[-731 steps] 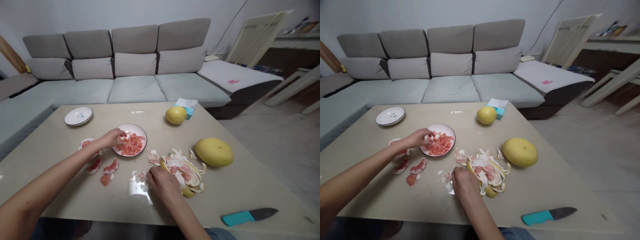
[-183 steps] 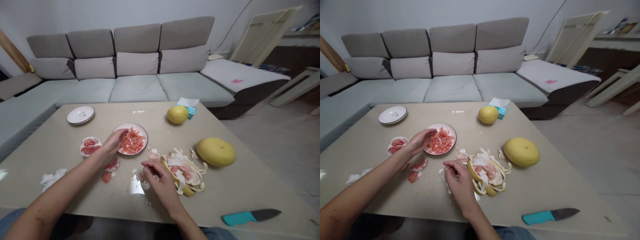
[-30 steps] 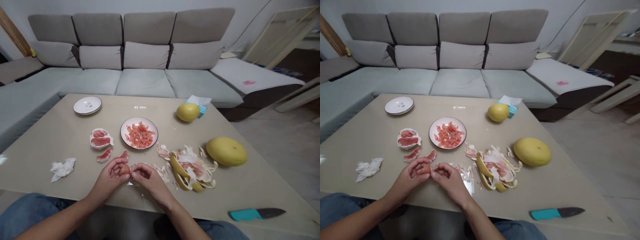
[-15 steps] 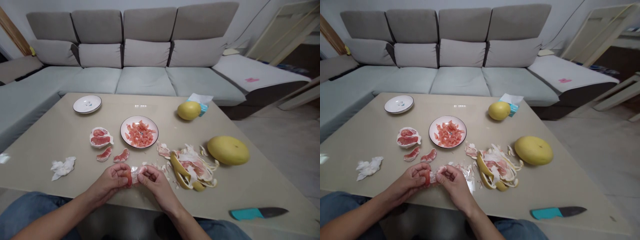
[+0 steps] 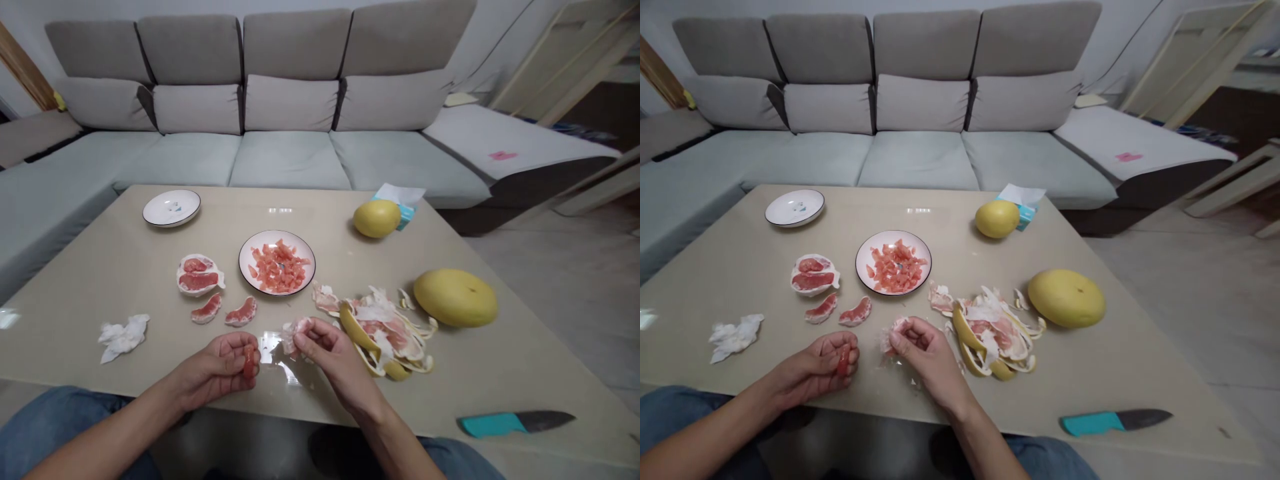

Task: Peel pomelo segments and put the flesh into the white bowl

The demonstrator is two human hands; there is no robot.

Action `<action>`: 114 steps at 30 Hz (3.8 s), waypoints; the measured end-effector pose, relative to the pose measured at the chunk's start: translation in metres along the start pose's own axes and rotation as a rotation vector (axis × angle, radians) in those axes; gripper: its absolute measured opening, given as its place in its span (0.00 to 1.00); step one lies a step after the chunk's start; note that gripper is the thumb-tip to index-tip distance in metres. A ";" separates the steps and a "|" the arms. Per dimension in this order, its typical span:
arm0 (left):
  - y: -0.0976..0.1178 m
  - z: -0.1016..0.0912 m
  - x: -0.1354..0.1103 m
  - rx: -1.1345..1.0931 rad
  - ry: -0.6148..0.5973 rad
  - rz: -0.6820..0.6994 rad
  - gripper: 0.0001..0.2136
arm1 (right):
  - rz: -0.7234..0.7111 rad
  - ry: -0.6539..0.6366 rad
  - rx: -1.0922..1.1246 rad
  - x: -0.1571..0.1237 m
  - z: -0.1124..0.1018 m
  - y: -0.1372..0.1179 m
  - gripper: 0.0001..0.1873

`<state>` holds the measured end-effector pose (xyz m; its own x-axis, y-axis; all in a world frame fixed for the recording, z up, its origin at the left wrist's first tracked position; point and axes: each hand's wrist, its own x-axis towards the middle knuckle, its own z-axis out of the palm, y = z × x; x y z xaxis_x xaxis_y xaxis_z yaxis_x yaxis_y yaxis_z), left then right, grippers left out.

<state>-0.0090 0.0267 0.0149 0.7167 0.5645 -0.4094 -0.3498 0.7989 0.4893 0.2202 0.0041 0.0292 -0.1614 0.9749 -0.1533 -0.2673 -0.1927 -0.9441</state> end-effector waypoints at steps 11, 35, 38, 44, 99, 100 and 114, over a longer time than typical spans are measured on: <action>-0.005 0.013 0.001 0.281 0.070 0.088 0.06 | 0.113 -0.001 0.202 0.001 0.017 0.022 0.14; -0.010 0.021 0.003 0.444 0.316 0.164 0.13 | -0.215 0.157 -0.602 -0.013 0.035 0.035 0.06; -0.012 0.021 0.002 0.496 0.312 0.167 0.14 | -0.276 0.111 -0.673 -0.014 0.037 0.039 0.07; -0.011 0.027 0.001 0.531 0.443 0.270 0.14 | -0.365 0.178 -0.676 -0.014 0.036 0.040 0.09; -0.011 0.015 0.004 0.537 0.211 0.036 0.15 | -0.060 -0.122 -0.657 0.003 0.009 0.011 0.08; -0.012 0.015 0.003 0.518 0.225 0.025 0.15 | -0.082 -0.068 -0.721 0.001 0.003 0.007 0.08; -0.003 0.001 0.005 0.097 0.335 0.177 0.13 | -0.475 0.100 -1.115 0.005 -0.026 0.033 0.10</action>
<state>-0.0037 0.0274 0.0123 0.4081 0.7409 -0.5334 -0.3801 0.6691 0.6386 0.2352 0.0055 -0.0106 -0.1822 0.9361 0.3008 0.6914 0.3395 -0.6377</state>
